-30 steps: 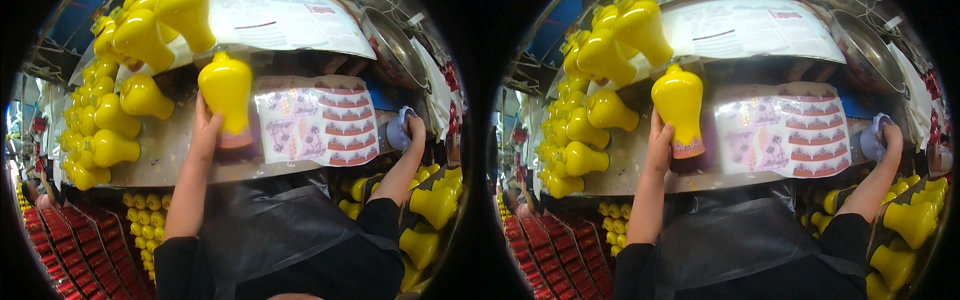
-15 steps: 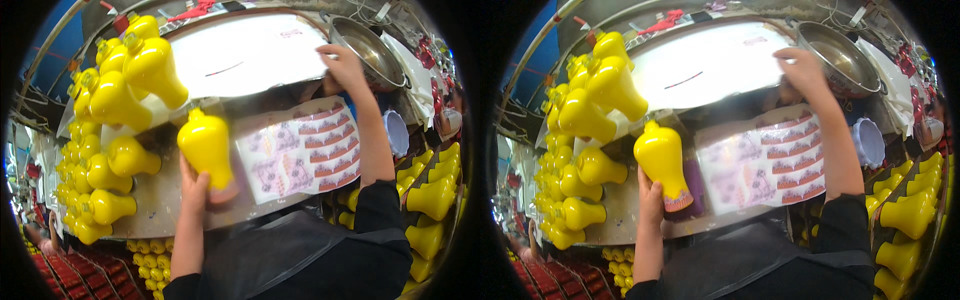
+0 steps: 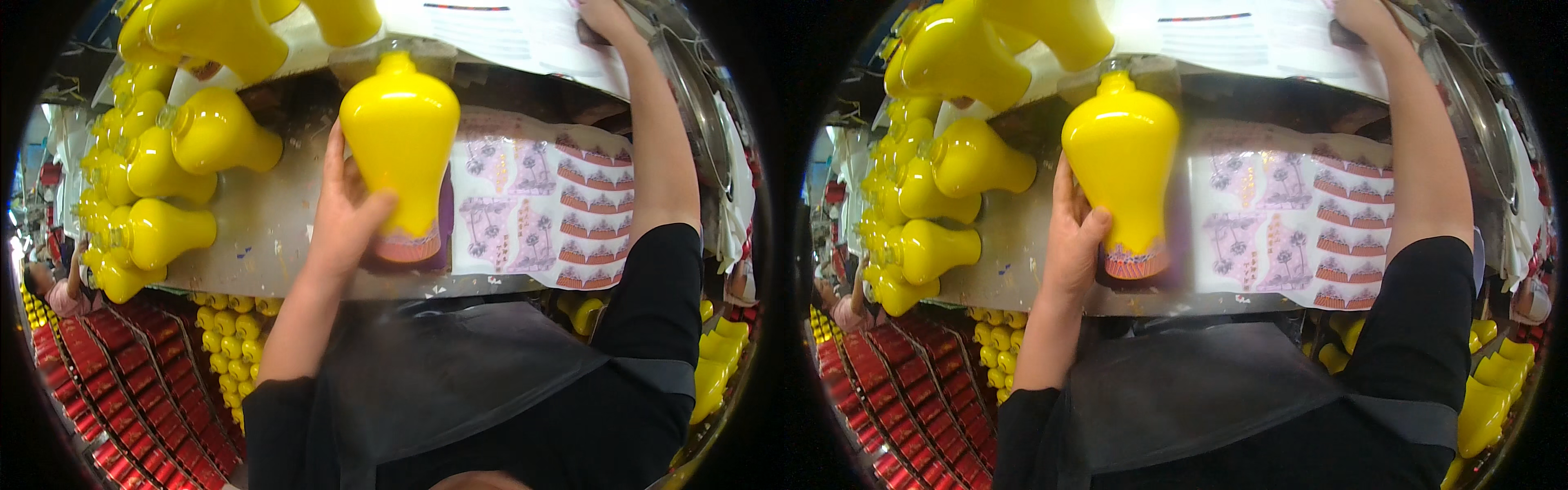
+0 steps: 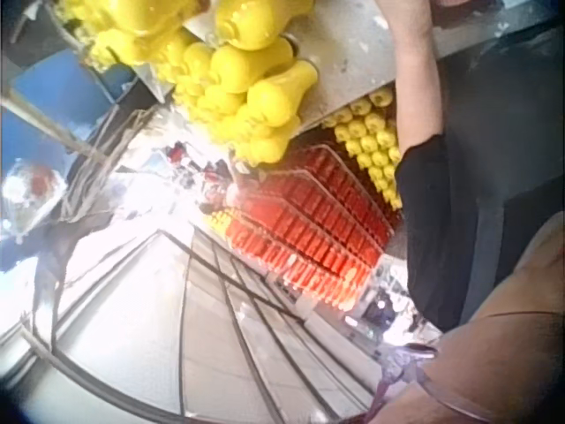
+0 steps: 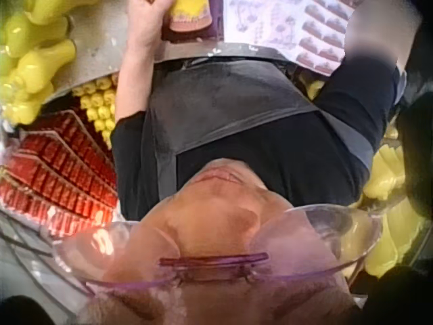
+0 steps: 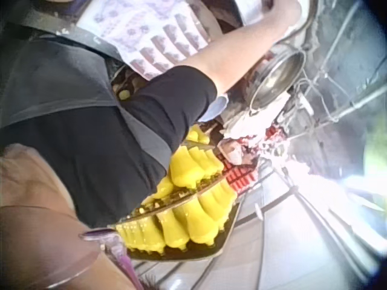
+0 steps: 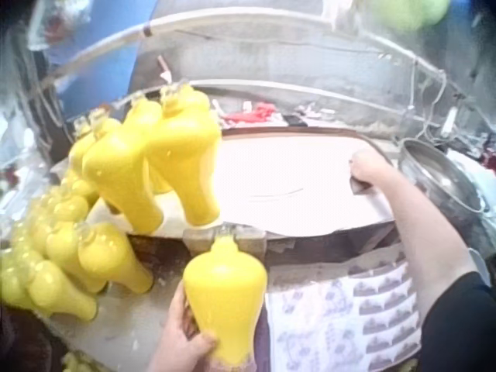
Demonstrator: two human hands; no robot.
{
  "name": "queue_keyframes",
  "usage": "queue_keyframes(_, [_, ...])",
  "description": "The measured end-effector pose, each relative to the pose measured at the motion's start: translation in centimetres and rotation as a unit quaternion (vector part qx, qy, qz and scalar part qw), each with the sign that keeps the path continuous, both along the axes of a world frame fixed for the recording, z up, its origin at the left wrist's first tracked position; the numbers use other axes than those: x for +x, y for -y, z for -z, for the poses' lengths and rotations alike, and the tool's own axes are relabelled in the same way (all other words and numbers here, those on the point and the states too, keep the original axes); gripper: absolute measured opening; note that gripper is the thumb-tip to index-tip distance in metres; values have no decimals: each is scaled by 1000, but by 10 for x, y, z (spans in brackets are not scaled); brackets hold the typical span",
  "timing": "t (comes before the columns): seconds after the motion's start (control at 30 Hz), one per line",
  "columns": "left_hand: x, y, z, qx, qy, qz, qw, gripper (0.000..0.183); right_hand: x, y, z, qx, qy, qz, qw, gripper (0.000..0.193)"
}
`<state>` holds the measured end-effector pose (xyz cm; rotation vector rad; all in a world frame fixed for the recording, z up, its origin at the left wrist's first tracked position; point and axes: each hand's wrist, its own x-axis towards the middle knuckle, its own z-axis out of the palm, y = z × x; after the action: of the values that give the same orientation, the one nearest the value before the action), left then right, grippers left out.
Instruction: The person applies multiple stickers to a yellow bottle, smoothing each one with their fingers. They place a decorative sticker on the body, a vertical label on the side, and a small band around the neck, then set the bottle down.
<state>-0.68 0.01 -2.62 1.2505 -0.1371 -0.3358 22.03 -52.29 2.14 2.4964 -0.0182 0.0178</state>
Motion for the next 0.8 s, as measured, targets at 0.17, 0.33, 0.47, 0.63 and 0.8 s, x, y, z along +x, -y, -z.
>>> queue_keyframes(0.17, [7, 1, 2, -7, -23, -6, 1000, 95, -24, 12, 0, 72, 49, 62, 994, 27])
queue_keyframes(0.33, [17, 1, -6, -49, -57, 37, 997, 83, -90, -32, -11, 233, 42, 41, 971, 41])
queue_keyframes(0.47, [15, 3, -24, 1, -46, 8, 999, 91, -138, -70, -30, 303, 47, 52, 950, 37])
queue_keyframes(0.63, [8, 2, -40, 117, -2, 0, 993, 95, -175, -89, -39, 321, 59, 68, 943, 35])
queue_keyframes(0.8, [1, 8, -33, 94, 28, -12, 995, 92, -172, -95, -25, 357, 118, -1, 926, 28])
